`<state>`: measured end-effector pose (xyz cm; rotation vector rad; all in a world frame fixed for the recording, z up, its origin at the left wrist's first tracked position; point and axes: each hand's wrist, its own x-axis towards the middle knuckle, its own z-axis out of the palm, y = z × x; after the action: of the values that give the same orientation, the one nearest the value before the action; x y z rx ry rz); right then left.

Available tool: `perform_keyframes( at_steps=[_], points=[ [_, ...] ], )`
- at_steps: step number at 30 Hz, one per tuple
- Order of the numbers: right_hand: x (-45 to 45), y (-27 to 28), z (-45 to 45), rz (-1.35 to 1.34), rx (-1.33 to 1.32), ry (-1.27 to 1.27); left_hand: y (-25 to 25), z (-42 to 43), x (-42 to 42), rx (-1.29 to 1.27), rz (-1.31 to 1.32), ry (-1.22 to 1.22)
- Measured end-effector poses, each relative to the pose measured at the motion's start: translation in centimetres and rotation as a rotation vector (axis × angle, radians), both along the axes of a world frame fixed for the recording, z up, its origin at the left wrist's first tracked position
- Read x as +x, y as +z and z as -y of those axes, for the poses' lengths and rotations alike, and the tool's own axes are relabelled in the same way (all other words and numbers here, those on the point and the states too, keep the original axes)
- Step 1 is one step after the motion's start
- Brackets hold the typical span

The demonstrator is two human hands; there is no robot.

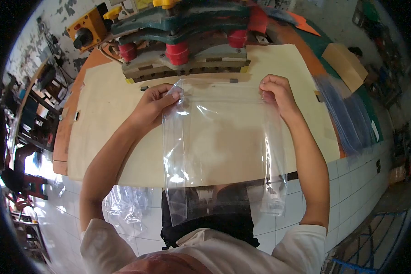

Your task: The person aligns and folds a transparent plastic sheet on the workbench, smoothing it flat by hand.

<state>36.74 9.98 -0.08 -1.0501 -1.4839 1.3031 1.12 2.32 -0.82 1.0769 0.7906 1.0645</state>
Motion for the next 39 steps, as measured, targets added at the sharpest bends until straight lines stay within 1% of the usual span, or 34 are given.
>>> perform_keyframes(
  at_steps=[5, 11, 13, 14, 16, 17, 18, 19, 20, 22, 23, 25, 26, 28, 30, 33, 39],
  points=[
    [0.3, 0.5, 0.1, -0.029, 0.044, 0.025, -0.2, 0.0, 0.0, 0.044, 0.005, -0.007],
    [1.2, -0.2, -0.5, -0.101, 0.022, 0.127, 0.9, 0.6, -0.4, 0.080, -0.069, -0.054],
    [1.3, 0.1, -0.3, -0.119, -0.047, 0.238, 2.2, 1.0, -0.9, 0.254, -0.324, 0.032],
    [1.3, 0.2, -0.1, -0.118, -0.038, 0.237, 2.5, 1.1, -1.0, 0.263, -0.323, 0.032],
    [1.3, 0.4, 0.5, -0.245, -0.159, 0.273, 2.7, 1.2, -1.4, 0.327, -0.238, 0.150],
    [1.3, 0.4, 0.7, -0.245, -0.152, 0.272, 2.8, 1.1, -1.8, 0.352, -0.175, 0.168],
    [1.3, 0.3, 0.7, -0.314, -0.143, 0.286, 2.8, 1.1, -1.9, 0.358, -0.176, 0.167],
    [1.3, 0.2, 0.8, -0.382, -0.133, 0.301, 2.9, 1.2, -2.0, 0.370, -0.130, 0.211],
    [1.3, 0.1, 0.8, -0.383, -0.126, 0.302, 3.0, 1.2, -2.1, 0.383, -0.084, 0.255],
    [1.4, -0.1, 0.8, -0.458, -0.168, 0.277, 3.1, 1.5, -2.0, 0.394, -0.077, 0.273],
    [1.4, -0.2, 0.7, -0.458, -0.161, 0.276, 3.2, 1.6, -2.0, 0.399, -0.070, 0.291],
    [1.4, 0.1, 0.8, -0.480, -0.198, 0.428, 3.2, 1.9, -2.0, 0.413, -0.080, 0.296],
    [1.5, 0.1, 0.9, -0.483, -0.192, 0.418, 3.3, 2.0, -2.0, 0.420, -0.091, 0.302],
    [1.0, 0.4, 1.4, -0.415, -0.176, 0.279, 3.4, 2.1, -2.0, 0.427, -0.068, 0.287],
    [0.7, 0.6, 1.7, -0.432, -0.185, 0.253, 3.4, 2.3, -2.1, 0.433, -0.045, 0.275],
    [0.6, 0.5, 1.7, -0.461, -0.198, 0.231, 3.0, 2.1, -2.2, 0.411, -0.020, 0.340],
    [0.9, -0.2, 0.9, -0.455, -0.189, 0.253, 3.1, 2.0, -2.8, 0.452, -0.010, 0.350]
  ],
)
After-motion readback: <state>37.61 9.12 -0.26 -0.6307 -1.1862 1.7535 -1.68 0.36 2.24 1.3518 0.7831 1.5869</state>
